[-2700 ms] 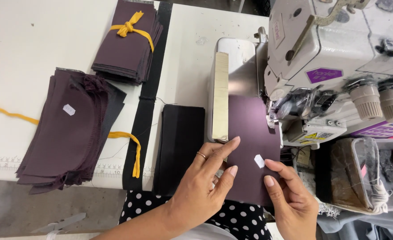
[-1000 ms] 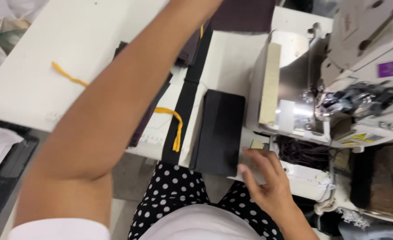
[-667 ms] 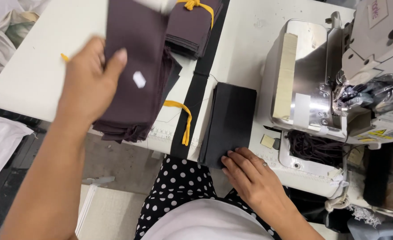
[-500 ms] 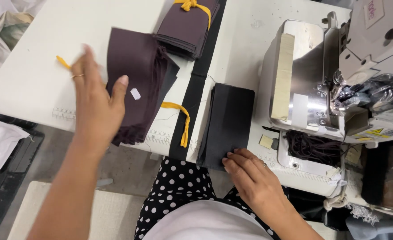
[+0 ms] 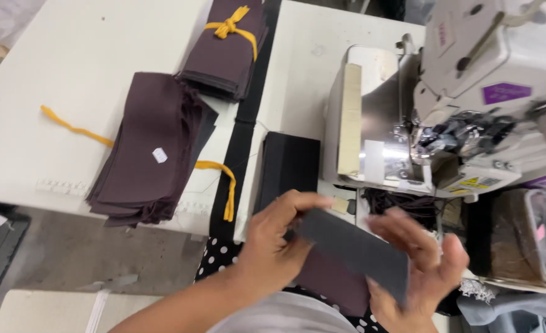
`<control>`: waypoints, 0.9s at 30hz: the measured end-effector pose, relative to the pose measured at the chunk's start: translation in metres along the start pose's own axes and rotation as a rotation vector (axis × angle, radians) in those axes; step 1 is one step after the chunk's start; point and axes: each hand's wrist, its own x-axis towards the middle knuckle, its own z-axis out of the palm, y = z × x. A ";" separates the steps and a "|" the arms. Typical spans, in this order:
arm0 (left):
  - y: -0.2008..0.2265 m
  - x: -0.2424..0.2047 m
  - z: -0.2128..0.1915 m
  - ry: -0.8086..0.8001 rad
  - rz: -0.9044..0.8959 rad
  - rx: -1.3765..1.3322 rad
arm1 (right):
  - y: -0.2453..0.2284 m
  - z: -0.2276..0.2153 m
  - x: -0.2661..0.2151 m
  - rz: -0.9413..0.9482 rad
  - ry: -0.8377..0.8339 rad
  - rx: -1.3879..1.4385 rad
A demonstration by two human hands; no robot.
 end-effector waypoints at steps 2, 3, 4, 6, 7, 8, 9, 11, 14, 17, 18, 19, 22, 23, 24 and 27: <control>0.001 0.002 0.021 0.090 -0.208 -0.108 | -0.005 -0.002 -0.006 0.268 0.027 0.036; 0.000 0.004 0.028 0.066 -0.279 -0.094 | -0.009 0.001 -0.008 0.444 0.145 0.128; -0.001 0.007 0.034 0.041 -0.350 -0.080 | -0.012 0.004 -0.009 0.616 0.266 0.221; -0.002 0.010 0.039 -0.024 -0.275 -0.018 | -0.011 -0.003 -0.008 0.620 0.290 0.210; -0.002 0.010 0.042 -0.081 -0.206 0.046 | -0.012 -0.006 -0.009 0.631 0.306 0.200; -0.003 0.013 0.044 -0.083 -0.207 0.043 | -0.012 -0.009 -0.006 0.632 0.308 0.198; -0.004 0.016 0.047 -0.099 -0.211 0.056 | -0.013 -0.011 -0.003 0.652 0.326 0.117; -0.005 0.021 0.050 -0.115 -0.214 0.071 | -0.014 -0.016 0.006 0.669 0.344 0.038; -0.005 0.027 0.053 -0.129 -0.185 0.084 | -0.010 -0.024 0.016 0.762 0.350 0.061; -0.005 0.035 0.053 -0.131 -0.196 0.077 | 0.000 -0.032 0.018 0.720 0.295 0.125; -0.005 0.037 0.052 -0.129 -0.184 0.090 | -0.002 -0.032 0.021 0.737 0.277 0.097; -0.005 0.039 0.052 -0.127 -0.172 0.102 | -0.003 -0.032 0.023 0.753 0.259 0.069; -0.006 0.040 0.051 -0.126 -0.171 0.102 | -0.001 -0.033 0.026 0.771 0.236 0.069; -0.007 0.038 0.052 -0.129 -0.171 0.099 | -0.001 -0.033 0.026 0.772 0.239 0.066; -0.008 0.037 0.052 -0.121 -0.153 0.112 | 0.000 -0.034 0.026 0.787 0.230 0.083; -0.009 0.037 0.052 -0.120 -0.119 0.146 | 0.005 -0.038 0.018 0.786 0.211 0.098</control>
